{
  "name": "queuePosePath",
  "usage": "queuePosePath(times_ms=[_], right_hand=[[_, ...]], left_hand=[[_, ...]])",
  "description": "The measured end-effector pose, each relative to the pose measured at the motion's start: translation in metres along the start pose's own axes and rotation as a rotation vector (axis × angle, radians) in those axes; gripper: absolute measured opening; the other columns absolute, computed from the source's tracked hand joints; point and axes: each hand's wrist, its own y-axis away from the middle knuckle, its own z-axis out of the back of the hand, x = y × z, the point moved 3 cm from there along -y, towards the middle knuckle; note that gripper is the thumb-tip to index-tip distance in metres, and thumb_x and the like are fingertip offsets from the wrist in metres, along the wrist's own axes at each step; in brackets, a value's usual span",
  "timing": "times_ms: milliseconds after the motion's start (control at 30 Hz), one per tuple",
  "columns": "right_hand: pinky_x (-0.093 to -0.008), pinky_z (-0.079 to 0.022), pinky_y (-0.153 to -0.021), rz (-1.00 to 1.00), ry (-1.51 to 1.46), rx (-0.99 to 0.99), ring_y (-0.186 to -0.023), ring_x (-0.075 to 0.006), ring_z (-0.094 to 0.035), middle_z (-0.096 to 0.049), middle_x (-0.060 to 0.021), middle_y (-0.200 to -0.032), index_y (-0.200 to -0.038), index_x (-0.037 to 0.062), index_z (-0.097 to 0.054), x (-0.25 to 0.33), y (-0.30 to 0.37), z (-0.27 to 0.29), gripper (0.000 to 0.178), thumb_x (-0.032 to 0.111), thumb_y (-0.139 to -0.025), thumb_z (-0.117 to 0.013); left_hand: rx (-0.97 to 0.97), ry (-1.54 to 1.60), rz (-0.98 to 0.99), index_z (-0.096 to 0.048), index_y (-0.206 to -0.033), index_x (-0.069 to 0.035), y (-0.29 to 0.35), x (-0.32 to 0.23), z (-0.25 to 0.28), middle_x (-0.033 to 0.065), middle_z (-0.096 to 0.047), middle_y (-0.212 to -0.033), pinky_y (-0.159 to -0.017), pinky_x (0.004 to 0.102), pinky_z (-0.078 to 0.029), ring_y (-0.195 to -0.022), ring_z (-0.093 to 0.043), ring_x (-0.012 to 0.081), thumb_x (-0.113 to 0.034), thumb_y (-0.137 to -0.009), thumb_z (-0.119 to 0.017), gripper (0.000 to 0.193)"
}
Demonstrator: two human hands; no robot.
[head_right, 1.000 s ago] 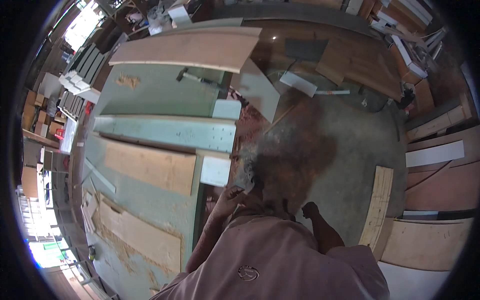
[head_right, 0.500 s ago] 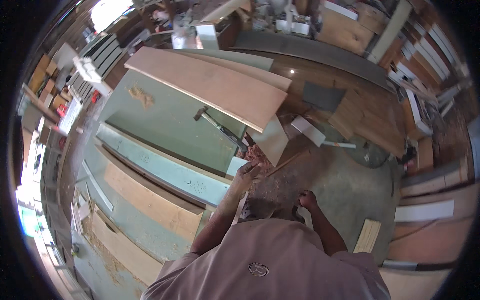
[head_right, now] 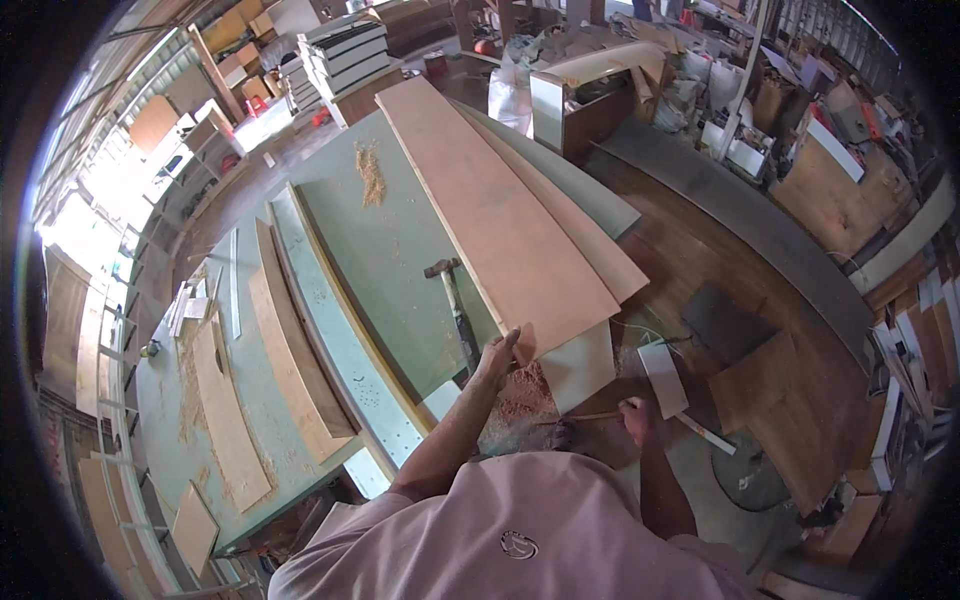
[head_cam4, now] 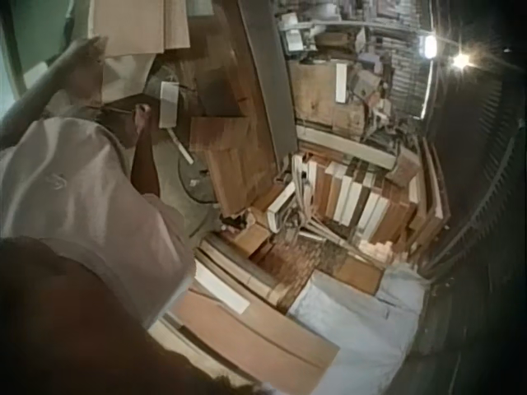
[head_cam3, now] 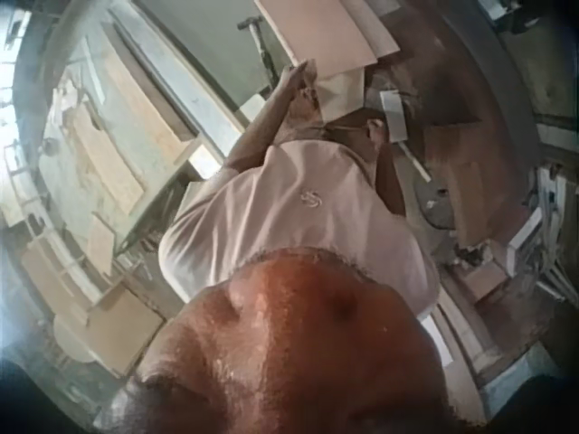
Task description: The person holds and flips several wooden boards on a sawdust-covered table, then carries a board over to a white cabinet frame and places it inside as a shelf.
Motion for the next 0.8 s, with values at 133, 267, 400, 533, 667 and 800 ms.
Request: queuePosePath(times_ms=[133, 267, 400, 533, 667, 800], right_hand=[[-0.0300, -0.052, -0.054, -0.050, -0.189, -0.015, -0.063, -0.0165, -0.064, -0.064, -0.0087, -0.077, -0.100, -0.0005, -0.065, -0.013, -0.044, 0.066, 0.019, 0.015, -0.090, -0.062], [-0.0299, -0.053, -0.057, -0.074, -0.346, 0.036, -0.065, -0.0174, -0.064, -0.065, -0.0097, -0.081, -0.100, 0.0000, -0.064, 0.011, -0.074, 0.083, 0.019, 0.016, -0.090, -0.062], [-0.0288, -0.054, -0.060, -0.032, -0.366, 0.076, -0.067, -0.0173, -0.065, -0.066, -0.0086, -0.084, -0.102, 0.0008, -0.062, 0.041, -0.084, 0.091, 0.021, 0.019, -0.091, -0.063], [-0.0304, -0.055, -0.064, 0.008, -0.423, 0.180, -0.071, -0.0174, -0.066, -0.066, -0.0080, -0.085, -0.103, 0.0009, -0.061, 0.076, -0.090, 0.075, 0.026, 0.025, -0.093, -0.063], [-0.0396, -0.053, -0.084, -0.058, -0.685, 0.220, -0.094, -0.0246, -0.064, -0.063, -0.0143, -0.104, -0.121, 0.0008, -0.053, 0.096, -0.112, 0.056, 0.053, 0.042, -0.091, -0.065], [-0.0456, -0.045, -0.098, -0.179, -0.873, 0.336, -0.111, -0.0306, -0.056, -0.055, -0.0192, -0.121, -0.137, 0.0022, -0.042, 0.106, -0.138, 0.024, 0.077, 0.055, -0.086, -0.066]], left_hand=[[-0.178, -0.004, 0.050, -0.060, -0.102, 0.005, 0.030, -0.035, -0.046, 0.0139, -0.065, -0.092, -0.060, 0.0352, -0.051, -0.074, -0.065, 0.0234, -0.040, -0.086, -0.072, 0.050], [0.066, 0.335, -0.032, -0.061, -0.094, 0.003, 0.010, -0.023, -0.019, 0.0100, -0.064, -0.085, -0.057, 0.0289, -0.047, -0.068, -0.061, 0.0171, -0.029, -0.085, -0.074, 0.036], [-0.229, -0.104, -0.223, -0.064, -0.092, -0.001, 0.080, -0.086, 0.034, 0.0031, -0.063, -0.078, -0.057, 0.0254, -0.043, -0.067, -0.057, 0.0111, -0.025, -0.088, -0.070, 0.025], [-0.352, -0.171, -0.331, -0.063, -0.091, -0.004, 0.161, -0.125, 0.132, -0.0035, -0.054, -0.069, -0.050, 0.0230, -0.035, -0.058, -0.047, 0.0058, -0.024, -0.093, -0.065, 0.019], [-0.383, 0.098, -0.190, -0.058, -0.084, -0.009, 0.225, -0.116, 0.201, -0.0074, -0.047, -0.063, -0.042, 0.0199, -0.025, -0.048, -0.037, 0.0015, -0.020, -0.095, -0.062, 0.016], [-0.468, 0.234, -0.046, -0.055, -0.082, -0.013, 0.273, -0.069, 0.227, -0.0085, -0.046, -0.062, -0.037, 0.0180, -0.021, -0.043, -0.034, -0.0002, -0.016, -0.096, -0.059, 0.015]])
